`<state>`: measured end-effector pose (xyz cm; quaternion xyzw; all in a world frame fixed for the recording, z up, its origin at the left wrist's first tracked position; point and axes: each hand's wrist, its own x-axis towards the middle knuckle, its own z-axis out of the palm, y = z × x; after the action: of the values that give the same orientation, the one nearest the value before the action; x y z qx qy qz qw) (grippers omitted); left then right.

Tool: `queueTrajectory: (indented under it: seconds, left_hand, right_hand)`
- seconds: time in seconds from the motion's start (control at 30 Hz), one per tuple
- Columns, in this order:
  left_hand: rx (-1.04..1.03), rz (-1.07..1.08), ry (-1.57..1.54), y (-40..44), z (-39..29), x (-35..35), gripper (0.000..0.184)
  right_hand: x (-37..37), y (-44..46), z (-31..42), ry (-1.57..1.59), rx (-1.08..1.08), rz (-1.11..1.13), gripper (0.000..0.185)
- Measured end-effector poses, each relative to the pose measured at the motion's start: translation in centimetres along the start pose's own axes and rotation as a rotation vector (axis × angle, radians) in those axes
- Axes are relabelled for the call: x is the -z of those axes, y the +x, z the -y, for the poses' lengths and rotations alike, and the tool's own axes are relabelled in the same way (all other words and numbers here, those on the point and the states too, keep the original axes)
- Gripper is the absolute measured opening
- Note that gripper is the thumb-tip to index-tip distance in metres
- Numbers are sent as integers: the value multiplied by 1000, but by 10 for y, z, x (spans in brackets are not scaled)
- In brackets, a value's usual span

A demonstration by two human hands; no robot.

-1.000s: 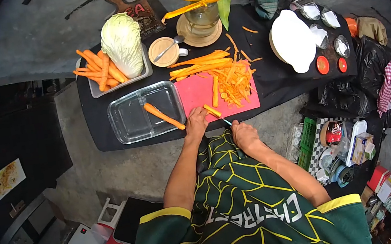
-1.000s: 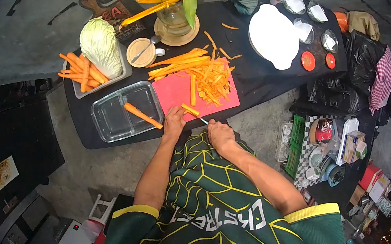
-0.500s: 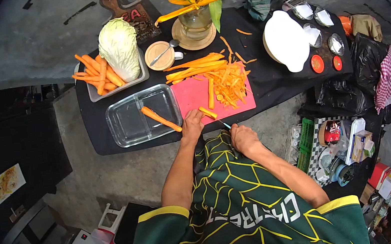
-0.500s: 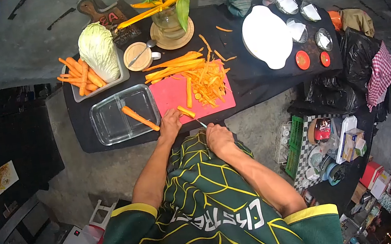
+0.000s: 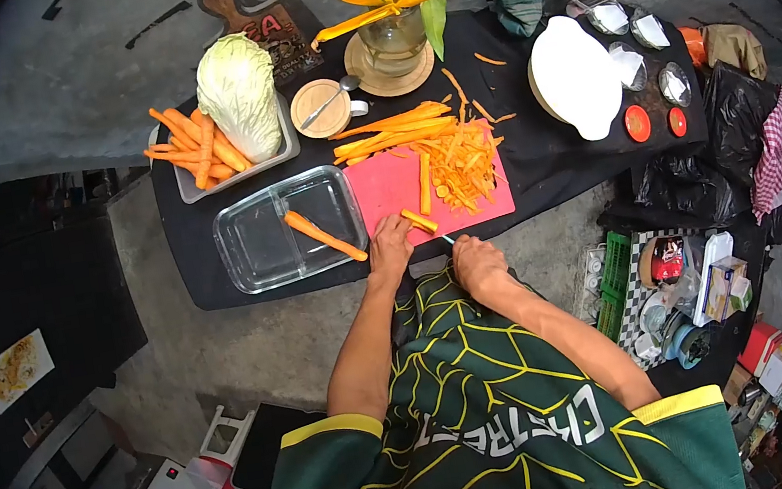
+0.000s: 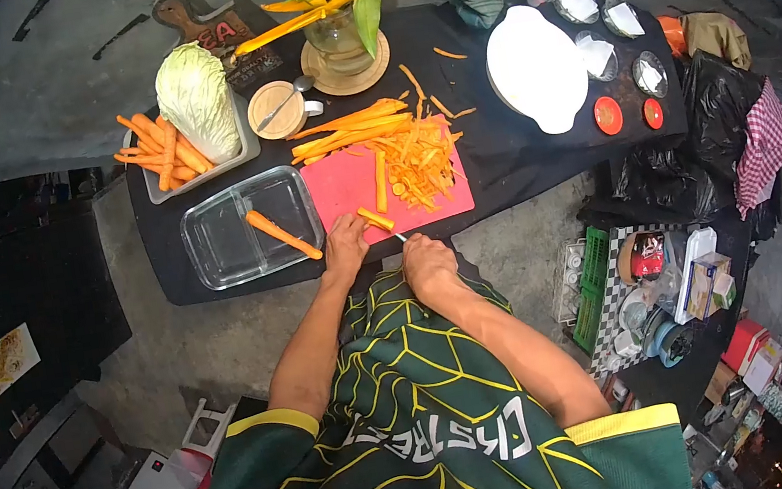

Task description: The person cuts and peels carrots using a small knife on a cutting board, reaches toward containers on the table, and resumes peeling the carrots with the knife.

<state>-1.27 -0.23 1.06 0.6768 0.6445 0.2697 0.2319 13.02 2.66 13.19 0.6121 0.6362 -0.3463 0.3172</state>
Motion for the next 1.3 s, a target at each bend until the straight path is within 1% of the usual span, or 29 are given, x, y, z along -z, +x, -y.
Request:
queueTrajectory:
  seconds: [0.1,0.17,0.2,0.27,0.33,0.4,0.43,0.47,0.53,0.57,0.63,0.67,0.73,0.97,1.03,1.17,1.23,1.3]
  left_hand:
    - [33,9,4,1,-3,0,17]
    - [-1,-7,-16,4,-1,-1,16]
    - [-25,-18,-32,2,1,0,15]
    - [-38,-21,-27,2,1,0,16]
    - [-40,23,31,3,3,0,16]
    - [-39,6,28,2,4,0,17]
    - [-40,-8,19,2,2,-2,17]
    - [-41,-12,15,2,0,-3,17]
    - [-15,44,57,3,-2,2,23]
    - [-15,46,60,3,-1,2,23]
    - [-40,18,10,3,0,1,17]
    - [-41,19,10,3,0,2,17]
    - [-52,54,11,5,-2,6,17]
    - [-34,64,30,5,-3,5,19]
    - [-37,53,38,4,-4,5,19]
    - [-23,77,47,4,-2,4,20]
    - [-49,57,39,4,0,4,25]
    - [-31,80,58,-1,1,5,26]
  right_hand:
    - [-13,16,-19,48,-5,-66,25]
    - [-27,21,-30,35,125,-149,26]
    - [-31,23,-36,38,128,-149,26]
    - [-30,30,-52,134,271,-112,26]
    - [-22,20,-52,154,314,-154,25]
    - [-18,3,-53,127,264,-288,24]
    - [-21,0,-58,104,291,-356,24]
    - [-22,-1,-64,100,290,-359,24]
    - [-22,-3,-70,60,290,-335,23]
    - [-22,-3,-70,64,292,-334,23]
    - [-17,-6,-68,61,273,-280,25]
    - [-14,-7,-66,62,272,-280,25]
    - [-8,-7,-60,26,247,-205,27]
    - [-8,-1,-47,-20,214,-183,29]
    - [0,-5,-33,-77,118,-105,23]
    - [-22,14,-34,-41,139,-125,26]
    - [-32,24,-32,-34,169,-161,26]
    - [-41,24,-41,-19,204,-158,27]
